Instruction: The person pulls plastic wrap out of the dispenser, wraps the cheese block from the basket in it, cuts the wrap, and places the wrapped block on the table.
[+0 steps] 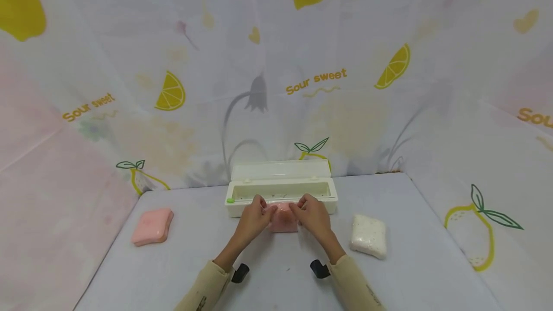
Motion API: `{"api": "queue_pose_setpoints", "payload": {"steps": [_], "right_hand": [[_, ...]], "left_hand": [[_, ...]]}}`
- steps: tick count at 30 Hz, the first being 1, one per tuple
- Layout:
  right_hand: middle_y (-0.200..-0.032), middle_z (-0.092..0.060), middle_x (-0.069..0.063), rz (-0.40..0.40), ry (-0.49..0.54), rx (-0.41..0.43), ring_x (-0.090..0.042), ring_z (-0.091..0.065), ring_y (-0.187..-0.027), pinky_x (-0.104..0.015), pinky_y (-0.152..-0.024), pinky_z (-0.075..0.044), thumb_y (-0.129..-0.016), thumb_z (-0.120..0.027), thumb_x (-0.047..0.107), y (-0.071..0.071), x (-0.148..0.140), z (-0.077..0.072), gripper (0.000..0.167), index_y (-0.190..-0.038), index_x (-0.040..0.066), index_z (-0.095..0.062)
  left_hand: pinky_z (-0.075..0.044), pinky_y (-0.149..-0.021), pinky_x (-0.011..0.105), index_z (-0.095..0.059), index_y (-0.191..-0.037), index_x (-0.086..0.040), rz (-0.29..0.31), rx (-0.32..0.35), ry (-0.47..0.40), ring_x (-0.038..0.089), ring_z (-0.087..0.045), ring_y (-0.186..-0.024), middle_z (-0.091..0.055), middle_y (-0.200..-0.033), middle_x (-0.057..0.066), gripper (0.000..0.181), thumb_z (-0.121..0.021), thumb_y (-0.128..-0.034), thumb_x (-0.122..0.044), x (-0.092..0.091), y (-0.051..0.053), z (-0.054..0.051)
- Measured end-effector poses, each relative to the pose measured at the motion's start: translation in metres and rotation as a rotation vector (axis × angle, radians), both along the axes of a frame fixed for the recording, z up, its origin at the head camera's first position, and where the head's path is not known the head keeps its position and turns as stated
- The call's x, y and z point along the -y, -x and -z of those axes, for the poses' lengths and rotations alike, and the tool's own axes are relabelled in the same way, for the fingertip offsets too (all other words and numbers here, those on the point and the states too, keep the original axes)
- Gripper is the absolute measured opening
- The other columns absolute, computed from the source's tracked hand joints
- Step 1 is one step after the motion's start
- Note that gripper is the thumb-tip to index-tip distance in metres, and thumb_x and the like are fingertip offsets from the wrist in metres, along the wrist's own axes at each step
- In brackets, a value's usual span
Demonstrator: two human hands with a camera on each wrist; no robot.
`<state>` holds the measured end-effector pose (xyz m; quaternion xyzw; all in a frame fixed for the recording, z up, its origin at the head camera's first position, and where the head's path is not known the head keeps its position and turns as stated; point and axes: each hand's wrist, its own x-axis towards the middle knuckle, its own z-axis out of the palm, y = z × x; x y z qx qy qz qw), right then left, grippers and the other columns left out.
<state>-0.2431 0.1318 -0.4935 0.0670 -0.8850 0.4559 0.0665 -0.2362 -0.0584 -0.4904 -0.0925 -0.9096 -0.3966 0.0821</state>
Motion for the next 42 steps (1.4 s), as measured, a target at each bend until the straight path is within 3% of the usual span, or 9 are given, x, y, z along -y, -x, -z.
{"api": "queue_pose_setpoints", "payload": {"steps": [4,9,15,19,24,28,32,37,42], "right_hand": [[-0.058,-0.06,0.001,0.003,0.002,0.009,-0.013,-0.055,-0.049,-0.027,-0.044,-0.036,-0.09,-0.073,0.031,0.003,0.002,0.001,0.03,-0.083,0.007,-0.057],[-0.06,-0.061,0.001,-0.007,-0.004,0.018,-0.013,-0.056,-0.05,-0.028,-0.045,-0.038,-0.09,-0.073,0.032,0.005,0.003,-0.001,0.03,-0.082,0.007,-0.057],[-0.06,-0.059,0.003,0.003,-0.102,0.015,-0.013,-0.053,-0.051,-0.029,-0.046,-0.038,-0.091,-0.071,0.034,0.002,-0.001,-0.007,0.03,-0.081,0.01,-0.056],[-0.062,-0.053,0.003,0.045,-0.217,-0.035,-0.014,-0.047,-0.053,-0.029,-0.048,-0.036,-0.091,-0.069,0.037,-0.003,-0.005,-0.015,0.03,-0.08,0.012,-0.056],[-0.061,-0.049,0.001,0.111,-0.28,-0.131,-0.015,-0.046,-0.054,-0.031,-0.05,-0.036,-0.091,-0.069,0.033,-0.008,-0.002,-0.033,0.028,-0.08,0.011,-0.056],[-0.062,-0.049,0.002,0.117,-0.309,-0.137,-0.015,-0.047,-0.056,-0.03,-0.051,-0.037,-0.092,-0.069,0.028,-0.009,0.007,-0.042,0.025,-0.081,0.01,-0.056],[-0.064,-0.051,0.002,0.095,-0.321,-0.135,-0.016,-0.047,-0.058,-0.03,-0.053,-0.037,-0.092,-0.069,0.028,-0.006,0.021,-0.047,0.024,-0.082,0.01,-0.056],[-0.067,-0.056,0.003,0.067,-0.324,-0.186,-0.015,-0.049,-0.06,-0.032,-0.054,-0.039,-0.092,-0.069,0.028,0.001,0.039,-0.05,0.023,-0.081,0.012,-0.057],[-0.077,-0.065,0.0,-0.027,-0.33,-0.225,-0.016,-0.058,-0.067,-0.034,-0.059,-0.046,-0.092,-0.069,0.029,0.009,0.059,-0.048,0.019,-0.087,0.012,-0.062]], "left_hand": [[-0.032,-0.042,0.024,-0.048,-0.091,-0.004,-0.016,0.012,-0.008,0.009,-0.042,-0.049,-0.046,-0.061,-0.002,0.025,-0.065,-0.0955,-0.021,0.0,0.003,0.004],[-0.032,-0.045,0.025,-0.048,-0.09,-0.005,-0.039,-0.046,0.025,0.01,-0.041,-0.052,-0.045,-0.062,-0.002,0.025,-0.067,-0.0941,-0.02,0.002,0.007,0.007],[-0.033,-0.043,0.027,-0.049,-0.096,-0.005,-0.078,-0.033,0.063,0.01,-0.043,-0.051,-0.046,-0.061,-0.002,0.032,-0.063,-0.0964,-0.034,0.007,-0.002,0.003],[-0.037,-0.046,0.03,-0.054,-0.104,-0.001,-0.194,-0.054,0.077,0.014,-0.048,-0.055,-0.051,-0.067,0.0,0.044,-0.065,-0.0938,-0.042,0.023,-0.008,0.0],[-0.044,-0.058,0.04,-0.051,-0.114,0.004,-0.39,-0.146,0.057,0.028,-0.054,-0.076,-0.055,-0.091,0.013,0.063,-0.083,-0.0788,-0.038,0.05,-0.004,0.0],[-0.045,-0.068,0.048,-0.047,-0.12,0.007,-0.47,-0.163,0.017,0.039,-0.051,-0.089,-0.05,-0.106,0.023,0.076,-0.088,-0.0724,-0.036,0.065,0.001,0.006],[-0.047,-0.072,0.05,-0.043,-0.127,0.008,-0.469,-0.084,-0.063,0.042,-0.054,-0.094,-0.049,-0.113,0.027,0.079,-0.086,-0.0763,-0.036,0.074,0.005,0.011],[-0.05,-0.079,0.051,-0.04,-0.133,0.009,-0.395,0.038,-0.175,0.041,-0.059,-0.103,-0.054,-0.121,0.031,0.08,-0.081,-0.0818,-0.036,0.081,0.011,0.014],[-0.051,-0.074,0.044,-0.045,-0.128,0.007,-0.331,0.067,-0.206,0.035,-0.061,-0.097,-0.059,-0.116,0.027,0.071,-0.08,-0.0831,-0.035,0.085,0.017,0.023]]}}
